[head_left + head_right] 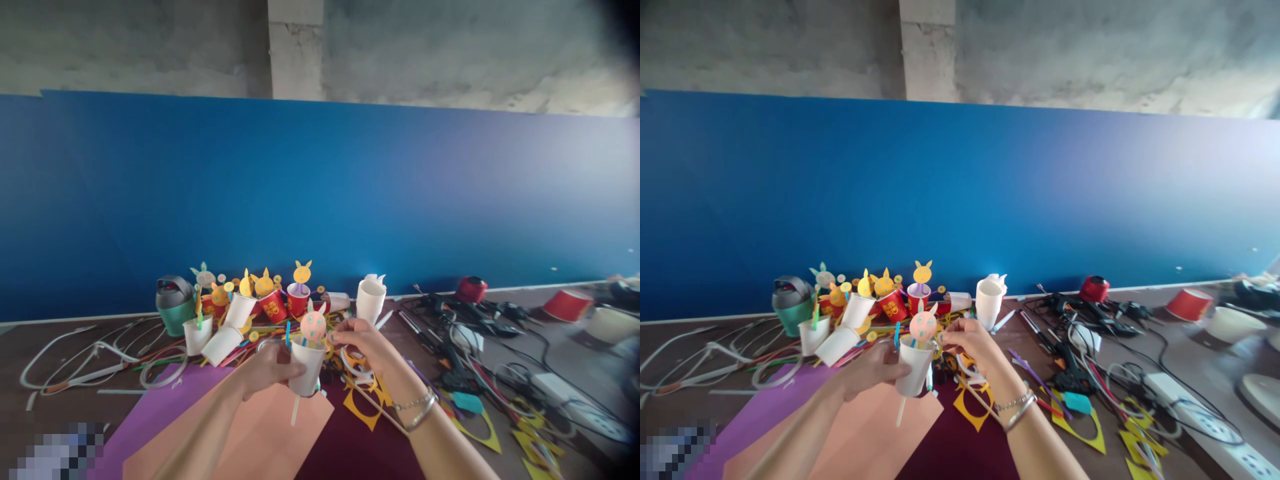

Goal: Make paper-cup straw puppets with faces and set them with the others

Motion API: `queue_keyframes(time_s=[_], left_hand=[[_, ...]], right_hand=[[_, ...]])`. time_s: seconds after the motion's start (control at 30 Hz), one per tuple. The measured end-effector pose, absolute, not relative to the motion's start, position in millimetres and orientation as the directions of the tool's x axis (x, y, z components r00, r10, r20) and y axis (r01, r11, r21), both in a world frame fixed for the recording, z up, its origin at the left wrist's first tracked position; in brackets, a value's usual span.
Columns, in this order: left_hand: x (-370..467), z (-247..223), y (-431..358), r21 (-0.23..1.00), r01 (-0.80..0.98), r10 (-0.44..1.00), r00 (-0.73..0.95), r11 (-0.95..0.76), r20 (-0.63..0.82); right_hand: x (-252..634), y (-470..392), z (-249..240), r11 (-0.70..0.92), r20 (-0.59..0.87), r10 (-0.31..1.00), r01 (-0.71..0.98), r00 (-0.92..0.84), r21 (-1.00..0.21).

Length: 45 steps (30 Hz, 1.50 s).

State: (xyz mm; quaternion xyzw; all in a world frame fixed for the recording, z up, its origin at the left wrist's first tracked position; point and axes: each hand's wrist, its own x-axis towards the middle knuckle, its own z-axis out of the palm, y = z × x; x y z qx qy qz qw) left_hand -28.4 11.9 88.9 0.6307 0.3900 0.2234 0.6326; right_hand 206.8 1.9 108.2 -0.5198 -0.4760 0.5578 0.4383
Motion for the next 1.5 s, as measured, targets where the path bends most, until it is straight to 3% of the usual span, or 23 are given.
queue_keyframes(time_s=[0.57,0.8,1.07,1.33,1.5], left_hand=[[-25.0,97.3,9.4,0.98,0.181,0.788,0.592,0.079,-0.173],[-24.1,94.0,10.6,0.992,0.122,0.779,0.618,0.037,-0.105],[-22.8,99.6,5.9,0.995,0.093,0.783,0.615,0.038,-0.088],[-23.1,100.6,5.6,0.997,0.075,0.789,0.611,0.024,-0.065],[-23.7,101.0,5.1,0.994,0.099,0.849,0.521,0.04,-0.087]], right_hand=[[205.3,5.1,102.6,-0.06,-0.043,0.994,-0.167,-0.101,-0.984],[204.3,4.4,102.5,-0.095,-0.098,0.988,0.032,-0.117,-0.995],[200.4,7.3,96.6,-0.091,-0.08,0.989,-0.081,-0.125,-0.993],[200.5,4.1,103.9,-0.072,-0.068,0.994,-0.039,-0.09,-0.997],[201.1,2.1,108.5,-0.007,-0.01,0.998,0.059,-0.057,-0.998]])
